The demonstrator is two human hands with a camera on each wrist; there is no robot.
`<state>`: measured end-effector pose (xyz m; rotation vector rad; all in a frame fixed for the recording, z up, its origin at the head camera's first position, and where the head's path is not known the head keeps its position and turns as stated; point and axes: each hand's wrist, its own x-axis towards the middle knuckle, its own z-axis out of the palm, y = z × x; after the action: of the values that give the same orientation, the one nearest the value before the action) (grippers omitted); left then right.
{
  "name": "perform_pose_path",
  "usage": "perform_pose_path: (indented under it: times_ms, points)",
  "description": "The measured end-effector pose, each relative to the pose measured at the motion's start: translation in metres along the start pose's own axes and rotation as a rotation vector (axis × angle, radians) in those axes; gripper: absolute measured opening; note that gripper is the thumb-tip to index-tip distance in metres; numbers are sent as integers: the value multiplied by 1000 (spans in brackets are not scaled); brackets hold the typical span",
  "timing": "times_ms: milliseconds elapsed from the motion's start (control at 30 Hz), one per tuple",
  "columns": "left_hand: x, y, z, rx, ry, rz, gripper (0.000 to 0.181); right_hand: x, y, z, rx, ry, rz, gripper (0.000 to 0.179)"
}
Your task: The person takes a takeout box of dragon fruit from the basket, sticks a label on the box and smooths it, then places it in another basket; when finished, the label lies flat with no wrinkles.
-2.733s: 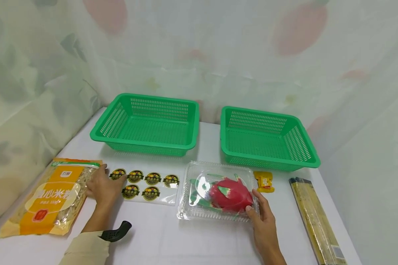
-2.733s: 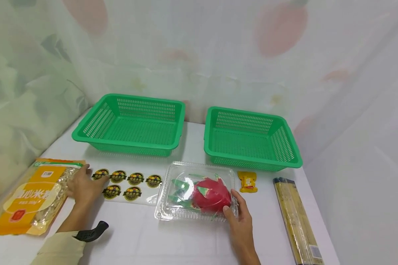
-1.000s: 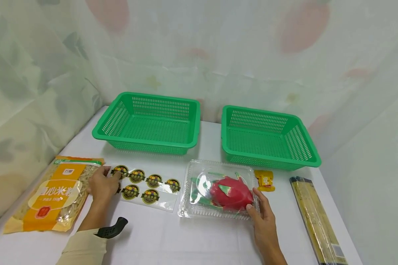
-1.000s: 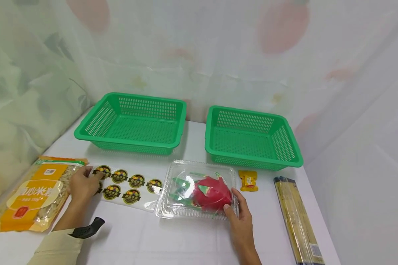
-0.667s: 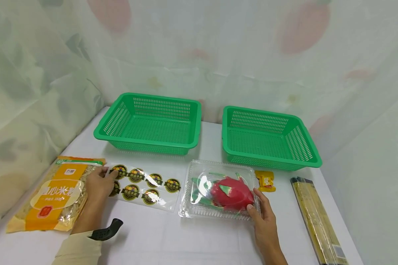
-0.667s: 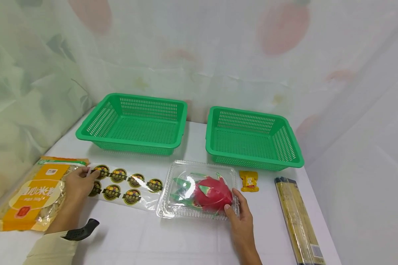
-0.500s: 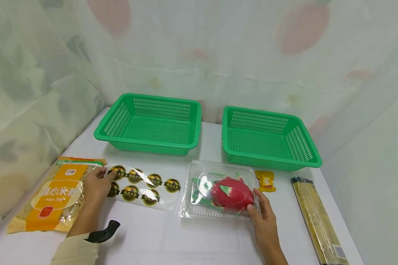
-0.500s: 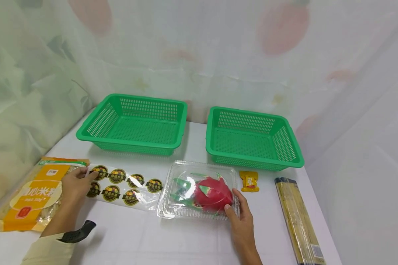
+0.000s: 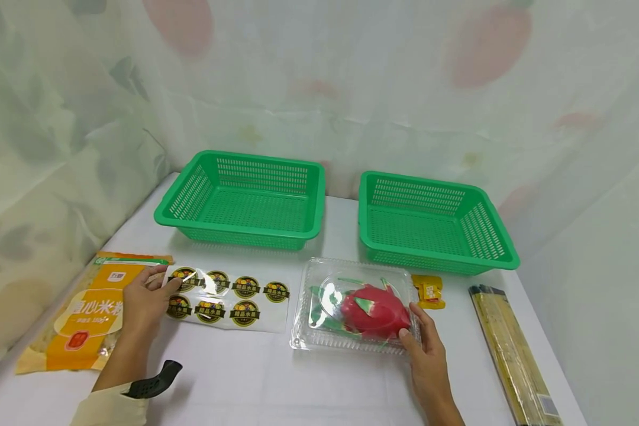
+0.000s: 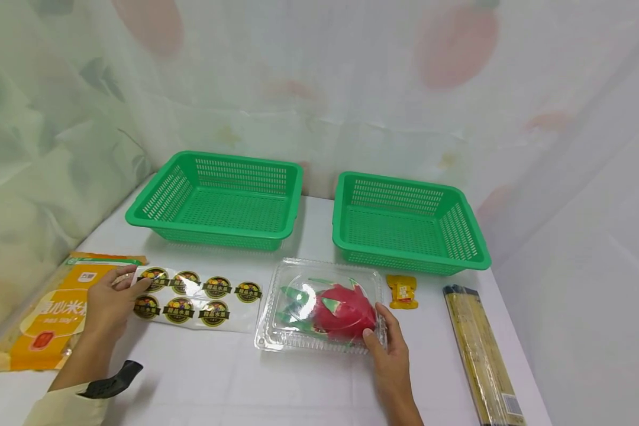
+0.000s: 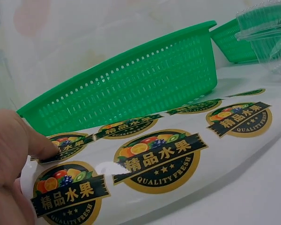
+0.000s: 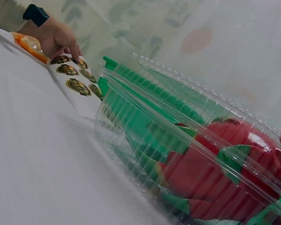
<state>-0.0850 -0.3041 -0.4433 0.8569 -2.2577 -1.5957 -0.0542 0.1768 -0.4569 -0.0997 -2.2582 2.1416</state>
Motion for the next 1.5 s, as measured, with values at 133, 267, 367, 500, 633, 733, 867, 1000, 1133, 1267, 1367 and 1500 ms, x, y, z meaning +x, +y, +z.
perform_pose_path:
  times_ms: [133,267,367,500,633,733,867,1000,1133,1267,1367,1500]
  points:
    - [-1,-2,-3,-17,-4,30,55,0,1,0,4,-6,-3,51]
    - [-2,-5,-5,9,-9,88,49,0,1,0,15,-6,-1,51]
    - [-2,-6,-6,40,-25,114,46,-1,1,0,11,-6,-3,51]
    - [-3,-5,-8,81,-55,109,46,-1,1,1,17,-8,-6,51]
    - [-3,-4,-10,94,-73,94,49,-2,1,1,24,-12,4,51]
    - [-3,-5,-10,93,-75,95,52,-3,0,0,17,-17,15,52]
    - [-3,-4,-10,87,-77,96,54,-3,-4,-2,-47,-21,39,51]
    - [-5,-1,-11,90,-80,106,54,-3,-8,-3,-118,-26,62,51]
    - [-6,1,-13,111,-89,143,52,-2,-10,-4,-156,-24,54,54]
    - [-8,3,-13,130,-101,181,50,-2,-11,-4,-163,0,12,59]
    - [-8,4,-14,134,-103,202,49,-2,-16,-5,-185,45,-50,58]
    - [-10,5,-15,164,-91,209,50,-2,-33,-4,-253,132,-197,52]
